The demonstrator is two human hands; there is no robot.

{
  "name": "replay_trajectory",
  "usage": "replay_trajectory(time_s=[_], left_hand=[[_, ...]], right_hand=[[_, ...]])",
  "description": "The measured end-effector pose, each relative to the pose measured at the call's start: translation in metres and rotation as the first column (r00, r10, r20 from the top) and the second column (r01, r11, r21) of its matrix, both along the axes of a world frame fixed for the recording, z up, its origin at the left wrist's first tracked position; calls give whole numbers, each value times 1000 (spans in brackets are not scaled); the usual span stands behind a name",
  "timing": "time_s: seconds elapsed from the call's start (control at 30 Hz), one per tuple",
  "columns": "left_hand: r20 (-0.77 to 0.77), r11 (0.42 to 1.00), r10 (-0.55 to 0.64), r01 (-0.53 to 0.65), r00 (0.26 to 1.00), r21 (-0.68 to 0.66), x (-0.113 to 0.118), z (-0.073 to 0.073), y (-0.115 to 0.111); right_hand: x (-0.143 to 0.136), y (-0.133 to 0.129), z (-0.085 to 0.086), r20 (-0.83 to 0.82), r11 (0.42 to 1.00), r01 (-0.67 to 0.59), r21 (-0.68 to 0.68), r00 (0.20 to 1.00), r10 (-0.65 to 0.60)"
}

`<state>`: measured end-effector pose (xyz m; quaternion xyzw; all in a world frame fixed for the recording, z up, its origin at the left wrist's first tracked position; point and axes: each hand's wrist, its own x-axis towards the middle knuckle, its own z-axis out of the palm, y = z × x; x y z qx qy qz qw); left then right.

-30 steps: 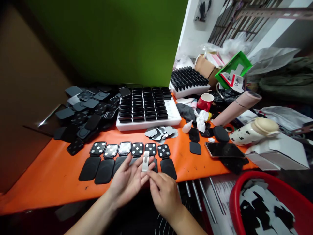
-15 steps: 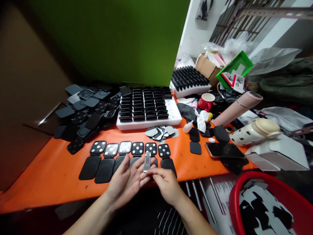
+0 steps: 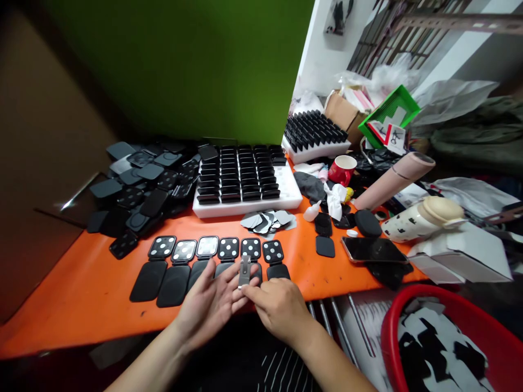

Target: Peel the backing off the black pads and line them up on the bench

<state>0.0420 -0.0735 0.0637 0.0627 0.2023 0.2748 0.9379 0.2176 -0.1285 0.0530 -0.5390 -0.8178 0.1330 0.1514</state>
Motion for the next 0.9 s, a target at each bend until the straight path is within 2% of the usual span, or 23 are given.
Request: replay_trajectory(time_s=[0.13, 0.4, 0.6, 0.9], left_hand=[[1, 1000, 3, -3, 1000, -3, -1, 0, 1], [22, 1000, 21, -21, 1000, -15, -1, -1, 2], [4, 1000, 22, -21, 1000, -9, -3, 0, 3], [24, 998, 45, -44, 999, -40, -4, -1, 3]], right_hand=[[6, -1, 1, 59, 999, 5, 46, 998, -8], [-9, 4, 2, 83, 1000, -17, 21, 996, 15], [3, 0, -4, 22, 998, 18, 55, 1000, -19], [-11, 1, -6, -31, 1000, 4, 14, 1000, -4]])
